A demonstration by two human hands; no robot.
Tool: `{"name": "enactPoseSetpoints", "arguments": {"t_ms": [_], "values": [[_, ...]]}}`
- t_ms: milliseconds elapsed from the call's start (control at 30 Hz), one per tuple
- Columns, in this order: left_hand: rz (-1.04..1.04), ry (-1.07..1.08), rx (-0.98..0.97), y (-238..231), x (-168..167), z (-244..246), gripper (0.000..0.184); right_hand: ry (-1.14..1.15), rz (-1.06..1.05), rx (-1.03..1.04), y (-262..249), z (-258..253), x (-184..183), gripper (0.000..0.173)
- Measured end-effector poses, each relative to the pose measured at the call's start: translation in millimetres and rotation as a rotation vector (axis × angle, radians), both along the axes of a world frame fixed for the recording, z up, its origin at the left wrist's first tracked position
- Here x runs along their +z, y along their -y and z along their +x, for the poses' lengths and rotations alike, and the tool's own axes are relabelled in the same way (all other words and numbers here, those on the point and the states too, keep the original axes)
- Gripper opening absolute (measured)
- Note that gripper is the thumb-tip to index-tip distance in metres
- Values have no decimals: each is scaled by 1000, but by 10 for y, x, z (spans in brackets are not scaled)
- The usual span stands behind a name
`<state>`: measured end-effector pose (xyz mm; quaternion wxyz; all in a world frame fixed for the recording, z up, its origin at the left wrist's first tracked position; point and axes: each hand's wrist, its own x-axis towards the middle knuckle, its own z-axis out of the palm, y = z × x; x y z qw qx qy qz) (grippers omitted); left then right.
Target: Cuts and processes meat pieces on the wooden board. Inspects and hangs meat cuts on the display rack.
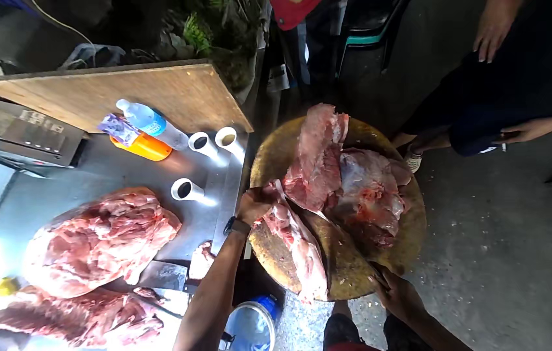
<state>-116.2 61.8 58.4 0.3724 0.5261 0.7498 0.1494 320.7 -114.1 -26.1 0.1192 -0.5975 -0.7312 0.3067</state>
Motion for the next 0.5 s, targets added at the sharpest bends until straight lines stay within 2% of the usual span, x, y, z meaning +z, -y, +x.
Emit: {"name": "enactPoseSetpoints", "arguments": {"t_ms": [167,267,333,400,500], "values": [[103,166,150,514,843,391,30,-56,3,-12,-16,-7,19,49],[199,218,143,824,1258,549,29,-98,0,-5,-34,47,-10,51],[180,228,65,976,1509,554,31,-126,20,10,-61,70,-64,52],[147,296,-33,1121,1567,538,35,-139,21,26,-87,106,-91,53],[142,409,-85,1265,1368,571,37,-106,-123,43,-154,124,5,52]]}}
